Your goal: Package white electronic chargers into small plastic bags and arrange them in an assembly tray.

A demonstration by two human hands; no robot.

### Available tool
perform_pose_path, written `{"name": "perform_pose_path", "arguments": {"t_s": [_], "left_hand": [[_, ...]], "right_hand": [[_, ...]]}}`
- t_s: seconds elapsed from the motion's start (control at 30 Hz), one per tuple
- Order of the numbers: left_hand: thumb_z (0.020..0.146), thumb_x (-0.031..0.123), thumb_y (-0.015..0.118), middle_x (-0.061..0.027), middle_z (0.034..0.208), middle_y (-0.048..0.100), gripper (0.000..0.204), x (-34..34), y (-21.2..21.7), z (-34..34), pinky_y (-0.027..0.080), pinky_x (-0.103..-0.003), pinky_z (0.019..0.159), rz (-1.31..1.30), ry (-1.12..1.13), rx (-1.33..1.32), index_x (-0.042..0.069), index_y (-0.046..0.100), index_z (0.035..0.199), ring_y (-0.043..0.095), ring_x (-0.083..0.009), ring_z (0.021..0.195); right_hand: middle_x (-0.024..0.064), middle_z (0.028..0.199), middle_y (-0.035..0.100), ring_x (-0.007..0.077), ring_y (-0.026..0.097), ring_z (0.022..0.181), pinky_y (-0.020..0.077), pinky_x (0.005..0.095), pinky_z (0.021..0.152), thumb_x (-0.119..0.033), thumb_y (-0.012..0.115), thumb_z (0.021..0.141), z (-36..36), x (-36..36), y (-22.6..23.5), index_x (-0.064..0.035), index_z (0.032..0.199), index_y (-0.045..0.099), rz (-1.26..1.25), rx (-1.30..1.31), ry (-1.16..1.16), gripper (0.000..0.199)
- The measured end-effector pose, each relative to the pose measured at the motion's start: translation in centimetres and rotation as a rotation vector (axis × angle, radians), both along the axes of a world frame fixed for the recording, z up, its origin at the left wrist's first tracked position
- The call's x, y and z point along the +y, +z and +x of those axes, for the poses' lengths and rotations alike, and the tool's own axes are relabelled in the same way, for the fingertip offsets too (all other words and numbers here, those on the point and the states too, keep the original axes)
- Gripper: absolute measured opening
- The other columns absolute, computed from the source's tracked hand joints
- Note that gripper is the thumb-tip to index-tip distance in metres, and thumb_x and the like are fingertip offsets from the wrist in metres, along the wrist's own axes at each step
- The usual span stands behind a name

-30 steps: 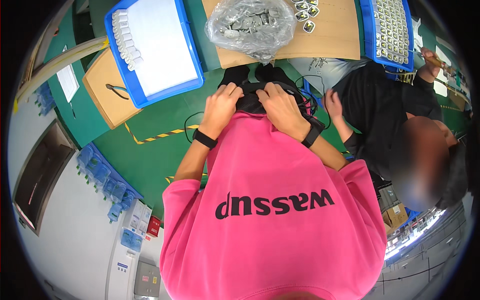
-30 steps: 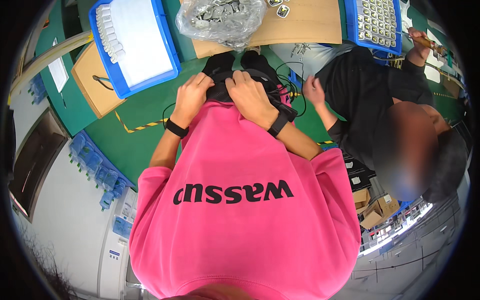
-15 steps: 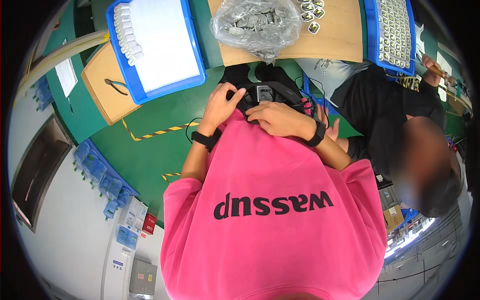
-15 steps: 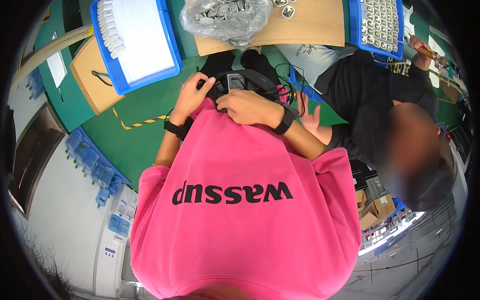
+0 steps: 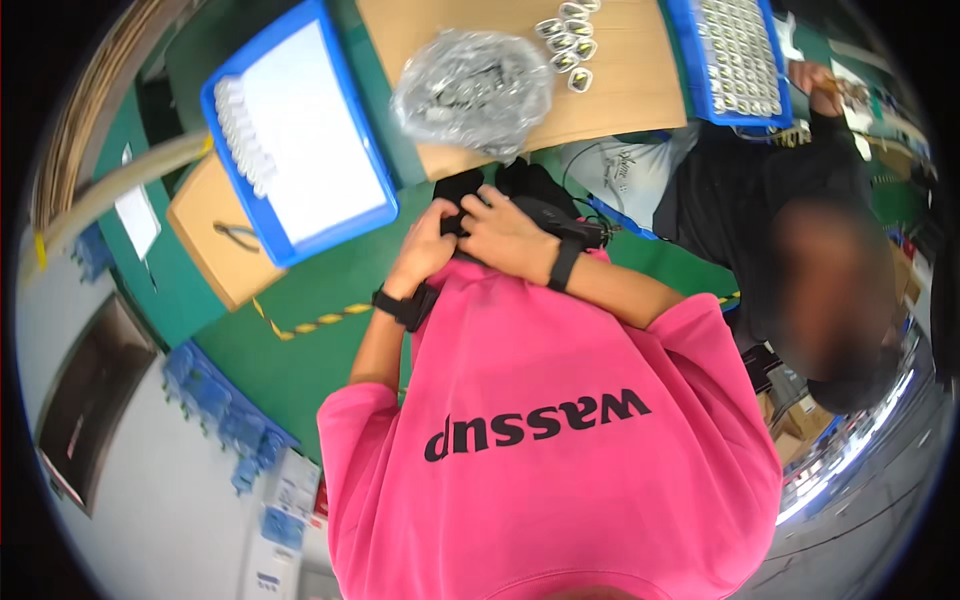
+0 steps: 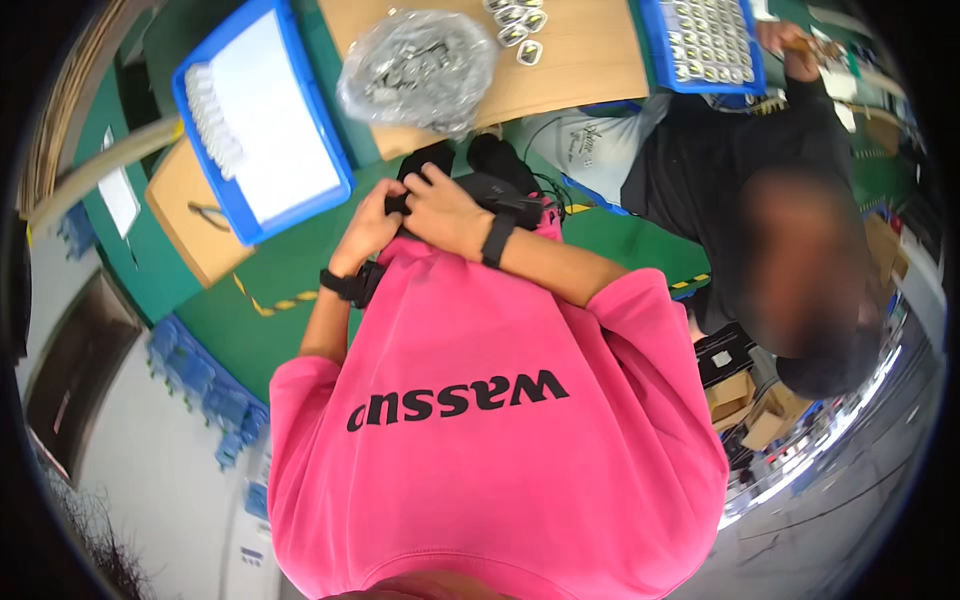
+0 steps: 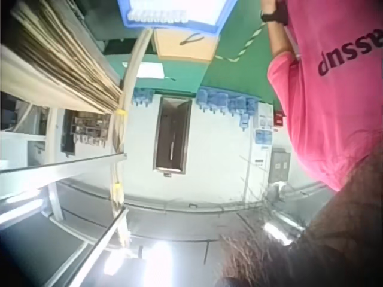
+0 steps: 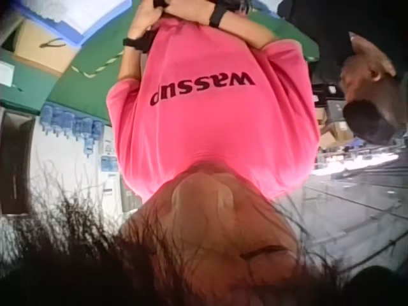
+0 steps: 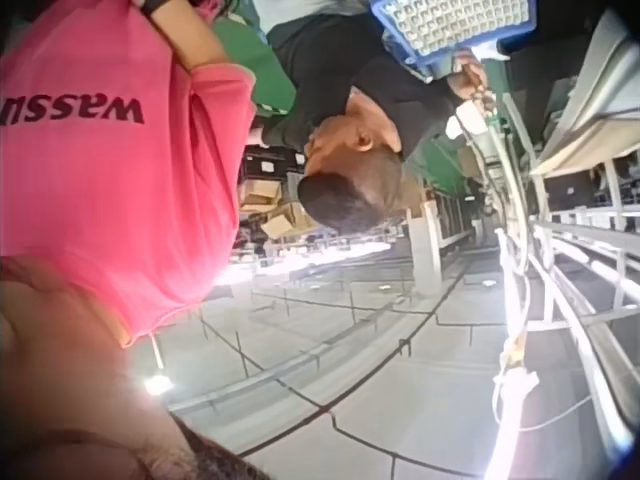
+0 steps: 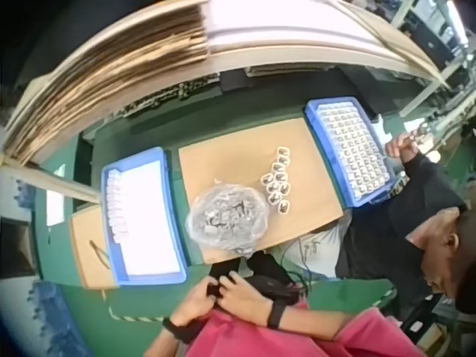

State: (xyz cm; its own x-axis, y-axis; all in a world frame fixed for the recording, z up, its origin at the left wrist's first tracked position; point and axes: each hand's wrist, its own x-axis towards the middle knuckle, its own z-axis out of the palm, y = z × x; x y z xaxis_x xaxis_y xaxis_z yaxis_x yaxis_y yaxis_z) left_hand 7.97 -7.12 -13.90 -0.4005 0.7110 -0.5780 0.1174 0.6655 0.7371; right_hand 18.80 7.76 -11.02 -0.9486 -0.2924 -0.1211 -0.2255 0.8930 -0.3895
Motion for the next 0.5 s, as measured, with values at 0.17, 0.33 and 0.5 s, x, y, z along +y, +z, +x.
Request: {"name": "perform_pose_path", "arguments": {"t_s": [0.17,0.33,0.5], "left_hand": [[0.071,0.0,0.059,-0.0185,0.106,0.059,0.037,0.6,1.1,-0.6,0.045,-0.039,0.093,-0.015,-0.054,0.018,0.003,0.055,0.108,0.056,-0.0367,0.106],[0.073,0.003,0.06,-0.0193,0.117,0.056,0.042,1.0,2.2,-1.7,0.042,-0.04,0.096,-0.09,-0.242,0.0,0.004,0.054,0.115,0.053,-0.0364,0.113],[0.075,0.0,0.056,-0.0216,0.124,0.055,0.052,1.9,2.0,-1.4,0.042,-0.038,0.099,-0.114,-0.284,-0.021,0.001,0.051,0.126,0.053,-0.0352,0.117]], "right_hand": [[0.0029,0.08,0.066,0.0258,0.051,0.1,0.0345,0.043,0.09,-0.021,0.063,0.078,1.2,-1.5,-3.4,-0.015,0.083,0.072,-0.404,-0.197,-0.318,0.012],[0.0056,0.087,0.067,0.0242,0.055,0.095,0.0335,0.044,0.092,-0.025,0.069,0.074,0.0,1.4,-1.2,-0.0155,0.085,0.07,-0.842,-0.355,-0.628,0.015],[0.0032,0.087,0.058,0.0124,0.054,0.092,0.0447,0.0271,0.078,-0.01,0.062,0.081,1.7,4.4,2.4,-0.0031,0.097,0.06,-1.312,-0.197,-0.779,0.017]]}}
